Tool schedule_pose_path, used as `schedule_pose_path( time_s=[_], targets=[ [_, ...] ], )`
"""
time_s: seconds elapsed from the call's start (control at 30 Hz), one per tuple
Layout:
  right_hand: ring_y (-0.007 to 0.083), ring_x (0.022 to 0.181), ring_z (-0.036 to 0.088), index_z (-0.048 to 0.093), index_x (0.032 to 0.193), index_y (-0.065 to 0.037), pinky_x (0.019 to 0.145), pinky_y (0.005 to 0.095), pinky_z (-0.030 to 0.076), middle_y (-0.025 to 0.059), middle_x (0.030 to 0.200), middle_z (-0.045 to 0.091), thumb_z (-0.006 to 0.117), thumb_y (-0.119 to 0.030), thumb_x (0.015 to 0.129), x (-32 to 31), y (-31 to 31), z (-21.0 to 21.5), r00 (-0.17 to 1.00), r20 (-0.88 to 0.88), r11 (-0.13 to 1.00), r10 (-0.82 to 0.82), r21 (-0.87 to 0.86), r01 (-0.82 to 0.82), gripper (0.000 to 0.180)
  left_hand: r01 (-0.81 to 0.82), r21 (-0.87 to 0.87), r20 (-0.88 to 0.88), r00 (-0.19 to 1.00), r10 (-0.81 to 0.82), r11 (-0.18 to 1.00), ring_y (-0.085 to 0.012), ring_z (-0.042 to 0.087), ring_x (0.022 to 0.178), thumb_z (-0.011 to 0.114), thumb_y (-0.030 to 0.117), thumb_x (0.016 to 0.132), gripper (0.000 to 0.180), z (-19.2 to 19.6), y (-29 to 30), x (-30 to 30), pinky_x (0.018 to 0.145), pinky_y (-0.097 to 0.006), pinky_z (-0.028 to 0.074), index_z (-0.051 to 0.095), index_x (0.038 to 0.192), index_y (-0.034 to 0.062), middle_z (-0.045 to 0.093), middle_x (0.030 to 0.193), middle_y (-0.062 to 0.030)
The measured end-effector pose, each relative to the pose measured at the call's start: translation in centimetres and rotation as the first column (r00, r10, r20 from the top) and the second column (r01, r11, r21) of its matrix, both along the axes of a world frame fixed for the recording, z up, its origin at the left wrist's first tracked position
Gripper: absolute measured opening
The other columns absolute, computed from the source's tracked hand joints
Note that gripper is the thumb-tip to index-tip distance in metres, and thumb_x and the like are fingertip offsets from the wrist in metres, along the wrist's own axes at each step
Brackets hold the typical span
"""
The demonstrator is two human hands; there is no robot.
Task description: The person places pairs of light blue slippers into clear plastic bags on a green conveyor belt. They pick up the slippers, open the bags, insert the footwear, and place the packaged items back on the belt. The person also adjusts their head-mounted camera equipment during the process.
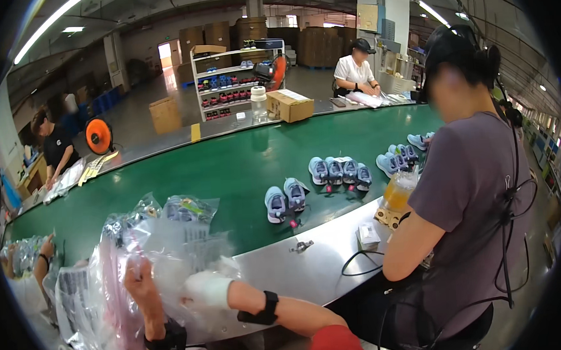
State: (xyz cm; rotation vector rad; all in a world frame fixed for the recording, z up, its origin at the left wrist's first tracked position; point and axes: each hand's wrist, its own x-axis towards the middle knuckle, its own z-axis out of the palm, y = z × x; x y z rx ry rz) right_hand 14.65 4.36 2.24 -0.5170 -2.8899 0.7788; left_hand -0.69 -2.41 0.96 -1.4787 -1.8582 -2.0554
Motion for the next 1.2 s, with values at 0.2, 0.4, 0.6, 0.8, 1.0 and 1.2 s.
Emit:
schedule_pose_path(
  time_s=[0.2,0.4,0.6,0.8,1.0,1.2],
  targets=[
    [0.0276,0.091,0.066,0.064,0.11,-0.009,0.079,0.035,0.05,0.0129,0.098,0.068,0.064,-0.036,0.083,8.7,10.0,1.2,0.584,-0.469,0.715,-0.662,-0.161,0.681,0.038,0.165,-0.057,0.359,0.924,-0.134,0.985,-0.0031,0.036,0.062,0.06,0.007,0.088,0.011,-0.9,0.8,0.9,0.054,-0.022,0.027,0.055,0.08,0.0019,0.043,0.067,0.0064],
    [0.0403,0.118,0.047,0.065,0.111,-0.02,0.1,0.0475,0.033,0.0236,0.119,0.055,0.065,-0.058,0.071,14.2,18.5,-8.3,0.567,0.122,0.525,-0.815,0.57,0.632,0.055,0.26,-0.168,0.362,0.914,-0.185,0.951,-0.0046,0.037,0.064,0.063,0.008,0.086,0.013,-3.0,0.9,1.6,0.055,-0.023,0.028,0.054,0.078,0.0032,0.044,0.071,0.006],
    [0.0362,0.115,0.051,0.068,0.102,-0.022,0.097,0.0467,0.035,0.018,0.116,0.058,0.062,-0.056,0.072,11.1,21.0,-8.9,0.38,0.15,0.405,-0.912,0.467,0.786,0.046,0.22,-0.103,0.435,0.887,-0.155,0.97,-0.0049,0.037,0.063,0.065,0.014,0.088,0.019,-2.8,0.8,1.1,0.055,-0.024,0.028,0.053,0.077,0.0036,0.046,0.069,0.0055],
    [0.0299,0.097,0.064,0.069,0.106,-0.016,0.089,0.0421,0.045,0.0127,0.098,0.068,0.063,-0.061,0.069,11.7,19.2,-7.0,0.492,0.01,0.482,-0.871,0.21,0.85,0.058,0.152,-0.14,0.338,0.936,-0.097,0.978,-0.0062,0.043,0.065,0.063,0.015,0.09,0.016,-2.5,-1.4,0.7,0.056,-0.025,0.033,0.06,0.087,-0.0007,0.053,0.072,0.0026],
    [0.0146,0.096,0.062,0.06,0.114,0.004,0.082,0.0287,0.049,0.0103,0.102,0.066,0.076,-0.04,0.074,14.3,9.2,0.5,0.606,-0.414,0.679,-0.679,-0.667,0.306,0.061,0.198,-0.17,0.386,0.915,-0.119,0.965,-0.0047,0.042,0.066,0.062,0.017,0.091,0.016,0.4,-1.5,1.6,0.056,-0.023,0.034,0.062,0.09,0.0011,0.053,0.073,0.0051],
    [0.0242,0.114,0.054,0.061,0.114,0.007,0.095,0.0357,0.042,0.0175,0.117,0.061,0.078,-0.055,0.066,15.3,-0.4,5.5,0.526,-0.758,0.801,-0.386,-0.558,-0.218,0.081,0.329,-0.07,0.457,0.85,-0.263,0.942,-0.0035,0.042,0.067,0.061,0.016,0.091,0.015,3.5,-1.2,3.2,0.057,-0.023,0.035,0.062,0.091,0.0012,0.053,0.074,0.0066]
  ],
)
